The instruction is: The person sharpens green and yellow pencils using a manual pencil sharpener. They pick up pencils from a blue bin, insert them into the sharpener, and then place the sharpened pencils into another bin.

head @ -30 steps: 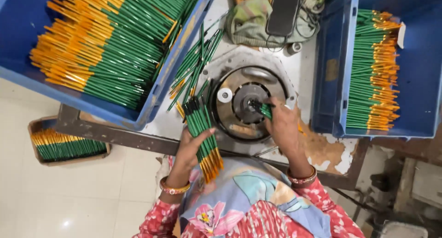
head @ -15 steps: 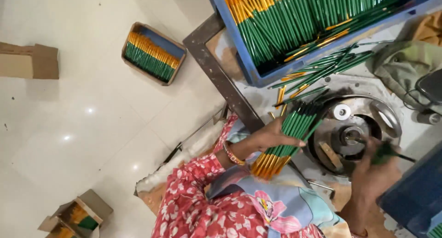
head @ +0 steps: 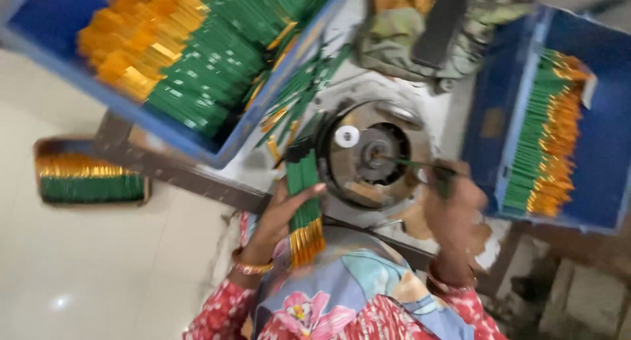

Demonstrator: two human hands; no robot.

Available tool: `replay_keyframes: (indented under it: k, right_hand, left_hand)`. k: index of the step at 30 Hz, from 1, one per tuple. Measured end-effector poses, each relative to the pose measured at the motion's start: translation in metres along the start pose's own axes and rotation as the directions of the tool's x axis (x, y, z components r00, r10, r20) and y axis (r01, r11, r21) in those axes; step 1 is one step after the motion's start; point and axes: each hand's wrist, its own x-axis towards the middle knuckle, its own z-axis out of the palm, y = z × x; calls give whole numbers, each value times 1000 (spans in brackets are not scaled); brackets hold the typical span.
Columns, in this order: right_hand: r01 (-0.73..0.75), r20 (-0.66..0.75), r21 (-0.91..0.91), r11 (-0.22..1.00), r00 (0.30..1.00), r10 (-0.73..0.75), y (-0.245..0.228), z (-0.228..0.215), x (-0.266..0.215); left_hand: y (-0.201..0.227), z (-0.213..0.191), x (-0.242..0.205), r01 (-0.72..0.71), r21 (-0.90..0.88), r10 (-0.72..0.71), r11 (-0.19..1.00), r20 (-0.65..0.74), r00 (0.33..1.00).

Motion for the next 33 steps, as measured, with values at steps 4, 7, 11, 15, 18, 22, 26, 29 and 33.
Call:
replay_keyframes:
  k: [4,7,11,15,18,22,26,29,33]
  right_hand:
    - [18,237,-94,995,971,5,25,50,0]
    - [97,262,-32,995,961,-85,6,45,6]
    - [5,262,-36,999,965,4,17,60,-2]
    - [-26,180,17,1000,983,22,20,74,-8]
    - [-22,195,55,998,981,11,15,67,-3]
    - [6,296,11,1000,955,-9,-2,62,6]
    - [-11,61,195,981,998,-1,-26,35,-8]
    - [-30,392,221,975,918,-60,-45,24,-7]
    - [-18,465,354,935,871,-159,-36,-3,8]
  left_hand:
    - [-6,0,1,73,15,-73,997,-1,997]
    - [-8,-8,-3,42,13,-42,999,-54,998]
    - [-1,-6,1,45,9,-43,999,-109,993]
    - [-8,-1,4,26,-20,-28,999,-127,992]
    - [-13,-7,0,38,55,-31,998,-125,992]
    - [11,0,-12,-108,142,111,984,-18,994]
    - [18,10,-21,-73,307,51,949,78,996]
    - [20,21,-27,-235,490,140,840,224,965]
    - [30,35,-10,-425,482,219,767,425,878]
